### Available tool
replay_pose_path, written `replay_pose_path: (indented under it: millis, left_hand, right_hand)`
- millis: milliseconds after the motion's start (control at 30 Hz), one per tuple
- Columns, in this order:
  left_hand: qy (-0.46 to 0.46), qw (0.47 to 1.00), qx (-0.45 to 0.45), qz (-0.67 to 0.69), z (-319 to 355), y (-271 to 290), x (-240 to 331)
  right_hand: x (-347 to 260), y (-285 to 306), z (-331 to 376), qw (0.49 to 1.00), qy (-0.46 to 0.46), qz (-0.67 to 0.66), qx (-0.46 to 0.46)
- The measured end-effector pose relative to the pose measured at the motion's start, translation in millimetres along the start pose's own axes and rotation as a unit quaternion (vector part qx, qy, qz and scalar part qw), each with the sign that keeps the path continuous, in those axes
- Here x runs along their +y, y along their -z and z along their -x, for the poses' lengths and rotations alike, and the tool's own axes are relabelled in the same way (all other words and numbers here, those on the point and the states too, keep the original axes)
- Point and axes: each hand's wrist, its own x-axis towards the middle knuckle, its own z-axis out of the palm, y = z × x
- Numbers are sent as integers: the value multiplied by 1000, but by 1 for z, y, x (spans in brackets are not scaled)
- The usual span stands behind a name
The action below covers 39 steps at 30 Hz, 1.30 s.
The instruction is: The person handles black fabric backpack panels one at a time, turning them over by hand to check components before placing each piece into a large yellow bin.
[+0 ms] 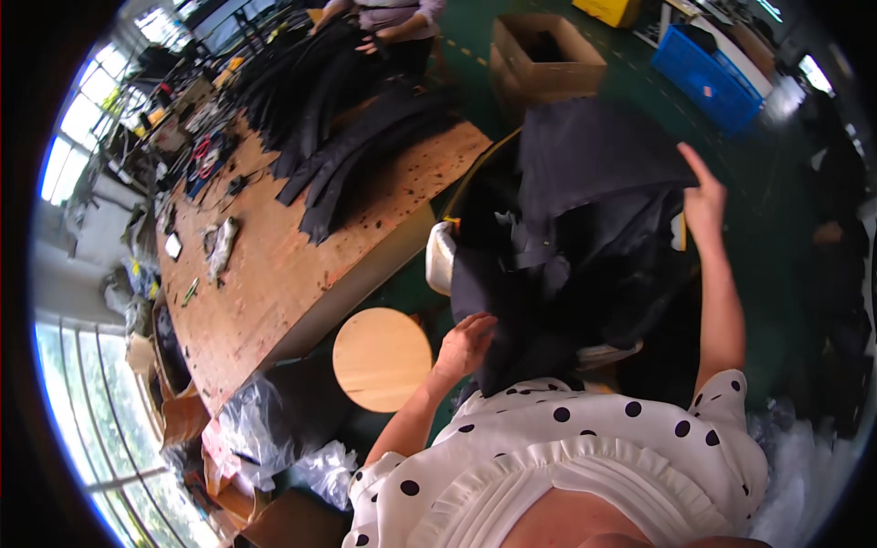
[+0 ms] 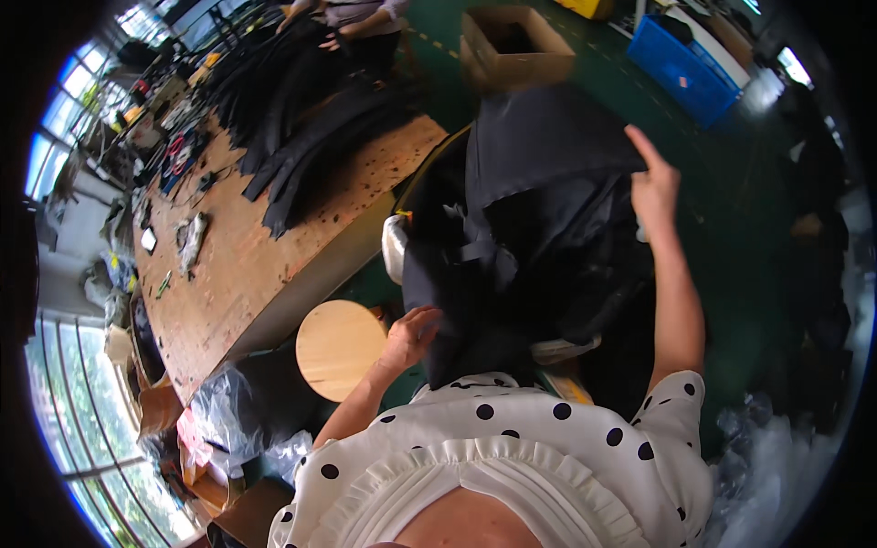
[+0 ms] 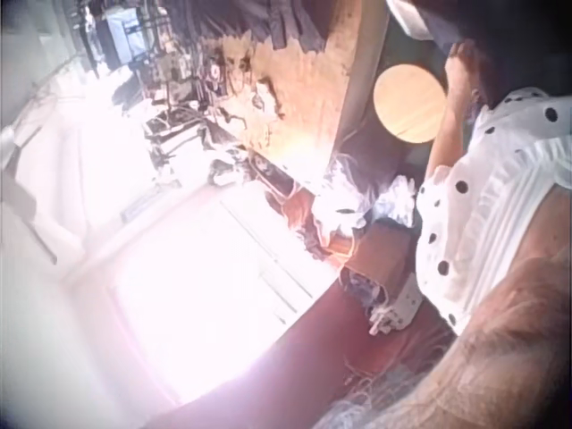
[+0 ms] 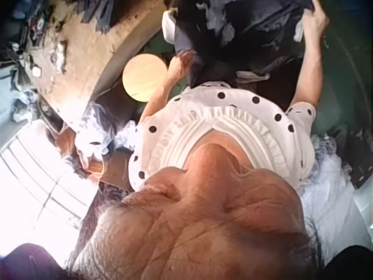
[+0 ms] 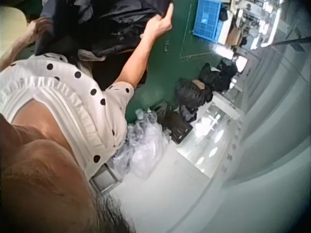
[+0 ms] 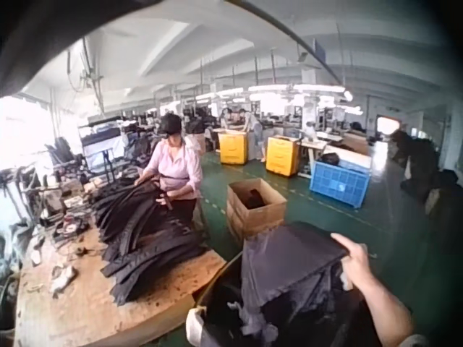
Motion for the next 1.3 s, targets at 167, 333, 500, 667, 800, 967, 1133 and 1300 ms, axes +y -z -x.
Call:
replay_pose_path:
  millis: [167, 333, 500, 667, 800, 967, 1133, 1300]
  left_hand:
    - [-119, 976, -88, 162, -58, 5, 68]
    - [-124, 840, -294, 439, -89, -14, 148]
    - [-75, 826, -111, 548, -117, -40, 166]
    - [60, 726, 121, 674, -141, -17, 185]
    - [84, 631, -7, 771, -164, 24, 176]
    - [40, 568, -80, 818, -175, 58, 193]
    - [-17, 595, -100, 797, -190, 75, 205]
    - [-31, 714, 62, 697, -185, 57, 193]
  right_hand:
    - [-67, 81, -22, 985, 14, 25, 171]
    - [-99, 64, 28, 960, 170, 153, 162]
    - [-98, 29, 99, 981, 118, 153, 31]
    - [-94, 37, 122, 986, 118, -36, -111]
    - [-46, 70, 106, 980, -8, -196, 3]
    - [-15, 42, 109, 853, -54, -481, -197]
    - [-37, 27, 100, 906, -115, -395, -99]
    - [-49, 51, 26, 784, -194, -588, -50]
